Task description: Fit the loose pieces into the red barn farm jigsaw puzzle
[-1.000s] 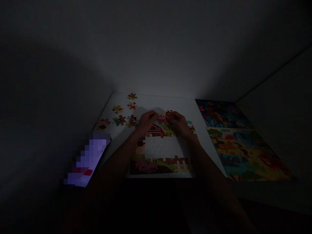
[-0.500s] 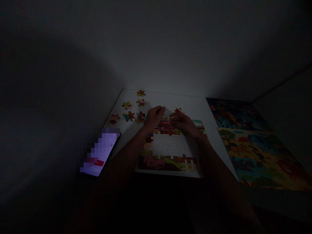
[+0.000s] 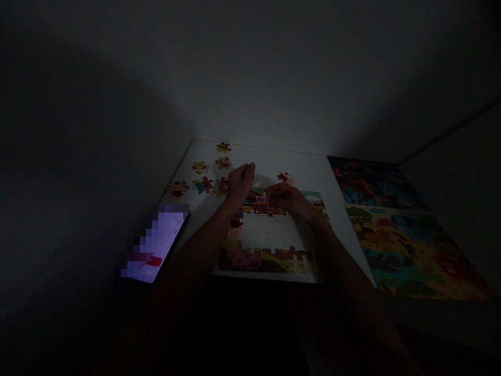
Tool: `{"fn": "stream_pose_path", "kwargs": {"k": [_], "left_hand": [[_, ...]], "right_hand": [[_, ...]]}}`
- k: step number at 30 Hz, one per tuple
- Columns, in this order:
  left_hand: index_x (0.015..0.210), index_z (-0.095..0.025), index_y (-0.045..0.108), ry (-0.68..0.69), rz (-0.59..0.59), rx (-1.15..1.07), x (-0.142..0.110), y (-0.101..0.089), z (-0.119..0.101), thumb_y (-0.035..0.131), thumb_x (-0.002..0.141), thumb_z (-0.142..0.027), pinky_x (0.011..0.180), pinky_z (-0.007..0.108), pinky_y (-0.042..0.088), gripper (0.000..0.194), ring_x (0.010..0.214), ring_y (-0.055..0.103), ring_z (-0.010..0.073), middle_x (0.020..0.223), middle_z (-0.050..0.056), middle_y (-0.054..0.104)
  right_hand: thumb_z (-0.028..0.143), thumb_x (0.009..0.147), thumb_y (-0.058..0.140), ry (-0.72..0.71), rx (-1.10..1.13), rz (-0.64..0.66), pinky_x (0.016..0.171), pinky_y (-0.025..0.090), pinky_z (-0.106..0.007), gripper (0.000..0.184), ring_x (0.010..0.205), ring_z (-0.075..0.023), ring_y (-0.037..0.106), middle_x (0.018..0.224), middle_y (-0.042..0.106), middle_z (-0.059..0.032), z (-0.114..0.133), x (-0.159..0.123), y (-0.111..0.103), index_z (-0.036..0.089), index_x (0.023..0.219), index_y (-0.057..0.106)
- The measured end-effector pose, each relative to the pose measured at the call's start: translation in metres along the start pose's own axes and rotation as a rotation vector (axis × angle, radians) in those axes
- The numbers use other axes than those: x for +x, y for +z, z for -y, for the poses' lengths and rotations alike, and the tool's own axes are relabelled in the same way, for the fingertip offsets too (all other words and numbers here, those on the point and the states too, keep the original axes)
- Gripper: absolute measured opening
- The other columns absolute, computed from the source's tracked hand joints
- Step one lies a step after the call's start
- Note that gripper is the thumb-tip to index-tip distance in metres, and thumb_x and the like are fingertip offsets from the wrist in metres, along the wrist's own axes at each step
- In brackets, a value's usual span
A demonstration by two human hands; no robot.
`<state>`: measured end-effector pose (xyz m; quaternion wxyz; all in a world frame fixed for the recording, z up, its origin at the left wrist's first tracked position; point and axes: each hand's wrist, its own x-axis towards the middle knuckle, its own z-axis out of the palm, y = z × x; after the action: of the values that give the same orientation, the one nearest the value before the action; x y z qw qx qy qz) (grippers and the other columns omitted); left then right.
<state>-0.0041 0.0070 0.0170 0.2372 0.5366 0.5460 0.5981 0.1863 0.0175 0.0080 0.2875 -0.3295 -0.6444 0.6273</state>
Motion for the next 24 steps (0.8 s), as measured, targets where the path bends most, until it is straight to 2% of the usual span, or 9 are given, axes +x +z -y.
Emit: {"fn": "stream_pose_path", "kwargs": {"k": [7, 12, 15, 18, 21, 24], "left_hand": [[0.053, -0.022, 0.037, 0.11, -0.056, 0.054, 0.001, -0.007, -0.004, 0.046, 0.094, -0.055, 0.052, 0.028, 0.028, 0.054, 0.049, 0.036, 0.0115, 0.048, -0.005, 0.034], [0.055, -0.022, 0.043, 0.13, -0.103, 0.028, 0.008, -0.02, -0.022, 0.044, 0.097, -0.049, 0.052, 0.027, 0.031, 0.049, 0.048, 0.04, 0.0119, 0.048, -0.005, 0.038], [0.059, -0.022, 0.047, 0.125, -0.057, 0.024, 0.006, -0.028, -0.034, 0.043, 0.097, -0.044, 0.051, 0.026, 0.032, 0.044, 0.049, 0.041, 0.0119, 0.049, -0.005, 0.039], [0.064, -0.022, 0.051, 0.107, 0.021, 0.087, -0.006, -0.039, -0.04, 0.043, 0.096, -0.042, 0.052, 0.026, 0.032, 0.039, 0.05, 0.043, 0.0119, 0.051, -0.005, 0.042], [0.069, -0.021, 0.055, 0.082, 0.141, 0.246, -0.03, -0.051, -0.039, 0.044, 0.095, -0.037, 0.057, 0.026, 0.036, 0.032, 0.055, 0.048, 0.0129, 0.055, -0.004, 0.048], [0.076, -0.02, 0.06, 0.125, 0.221, 0.436, -0.062, -0.064, -0.033, 0.047, 0.093, -0.029, 0.07, 0.029, 0.045, 0.023, 0.074, 0.058, 0.0169, 0.074, 0.001, 0.061]], "right_hand": [[0.022, 0.069, 0.074, 0.015, 0.002, -0.018, 0.067, 0.053, -0.028, 0.032, 0.072, -0.0149, 0.067, 0.083, 0.072, -0.0017, 0.003, 0.002, 0.0, 0.019, 0.1, 0.066], [0.022, 0.066, 0.073, 0.002, 0.014, -0.006, 0.067, 0.054, -0.029, 0.031, 0.071, -0.0153, 0.066, 0.08, 0.071, -0.0011, 0.004, 0.003, 0.0, 0.019, 0.097, 0.066], [0.021, 0.065, 0.073, -0.008, 0.014, -0.008, 0.067, 0.055, -0.03, 0.032, 0.07, -0.0153, 0.066, 0.079, 0.07, -0.0005, 0.004, 0.004, -0.001, 0.02, 0.096, 0.065], [0.019, 0.065, 0.072, -0.018, 0.031, -0.004, 0.067, 0.056, -0.03, 0.032, 0.071, -0.0155, 0.066, 0.079, 0.07, -0.0008, 0.003, 0.004, -0.002, 0.019, 0.095, 0.063], [0.019, 0.065, 0.071, -0.017, 0.026, 0.005, 0.066, 0.056, -0.029, 0.033, 0.07, -0.0158, 0.067, 0.078, 0.07, -0.0007, 0.0, 0.005, -0.002, 0.02, 0.096, 0.062], [0.02, 0.065, 0.071, -0.024, 0.023, 0.003, 0.064, 0.055, -0.029, 0.033, 0.068, -0.0154, 0.066, 0.078, 0.07, -0.0006, -0.005, 0.006, -0.002, 0.02, 0.097, 0.062]]}}
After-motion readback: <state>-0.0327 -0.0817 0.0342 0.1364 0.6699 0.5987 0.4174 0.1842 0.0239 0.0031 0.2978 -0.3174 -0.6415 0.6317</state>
